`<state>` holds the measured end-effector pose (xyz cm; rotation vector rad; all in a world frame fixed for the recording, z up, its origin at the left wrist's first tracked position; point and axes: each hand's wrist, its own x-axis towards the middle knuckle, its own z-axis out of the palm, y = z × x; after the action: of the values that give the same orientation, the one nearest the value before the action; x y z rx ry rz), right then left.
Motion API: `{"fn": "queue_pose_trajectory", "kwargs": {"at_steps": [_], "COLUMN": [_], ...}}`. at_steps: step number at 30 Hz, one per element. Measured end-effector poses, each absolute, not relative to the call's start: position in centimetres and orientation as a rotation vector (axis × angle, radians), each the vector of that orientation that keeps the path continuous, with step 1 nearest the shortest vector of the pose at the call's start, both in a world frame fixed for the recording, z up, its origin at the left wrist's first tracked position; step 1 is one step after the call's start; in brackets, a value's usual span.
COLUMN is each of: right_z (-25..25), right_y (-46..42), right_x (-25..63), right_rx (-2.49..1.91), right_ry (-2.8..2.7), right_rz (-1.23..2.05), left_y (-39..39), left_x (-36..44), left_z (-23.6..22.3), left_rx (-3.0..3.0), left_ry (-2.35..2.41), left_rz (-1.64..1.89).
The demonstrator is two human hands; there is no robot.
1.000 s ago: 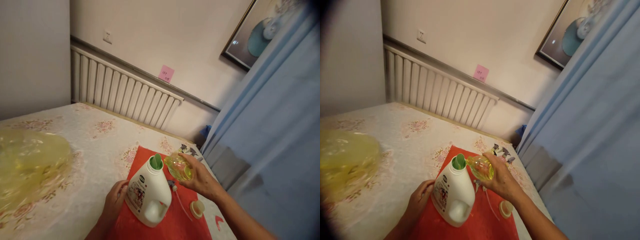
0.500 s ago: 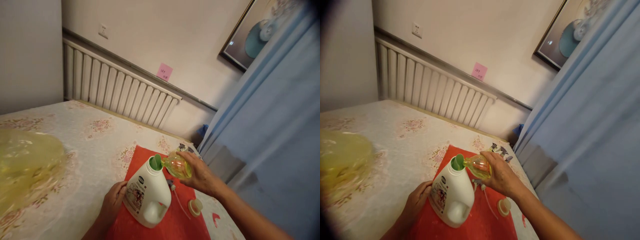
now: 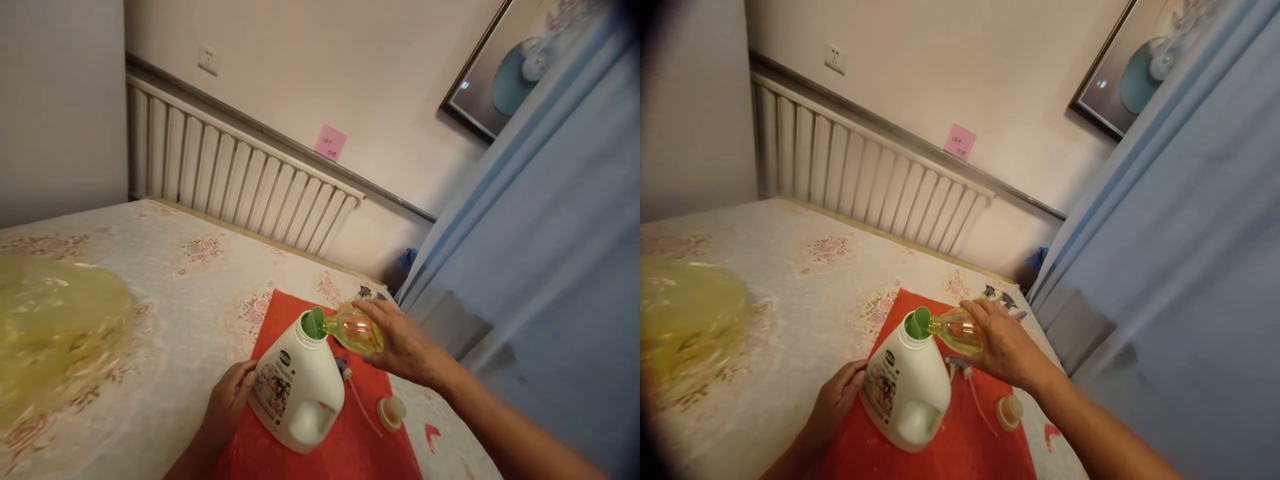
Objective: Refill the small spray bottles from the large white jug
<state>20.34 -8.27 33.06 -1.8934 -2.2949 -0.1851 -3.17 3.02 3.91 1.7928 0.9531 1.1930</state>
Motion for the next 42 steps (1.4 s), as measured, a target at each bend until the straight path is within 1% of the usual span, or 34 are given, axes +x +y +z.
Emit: {"fn": "queue_pose_trajectory", "kwargs": {"at_steps": [18,42], "right_z": [34.1,35.7], "right_y": [-8.2,-8.1], "right_x": [20.0,19.1], "right_rx": [-1.944,-1.976], "right_ry": [-2.344,-2.427], "right_rz": [-0.190,-0.339], "left_y": [3.1,2.9], "left_x": [-3.1,-3.2], "left_z": [4.1,4.5], "left_rx": [1.788,1.793], "left_ry": [0.955,0.970], "left_rz": [1.210,1.249]}}
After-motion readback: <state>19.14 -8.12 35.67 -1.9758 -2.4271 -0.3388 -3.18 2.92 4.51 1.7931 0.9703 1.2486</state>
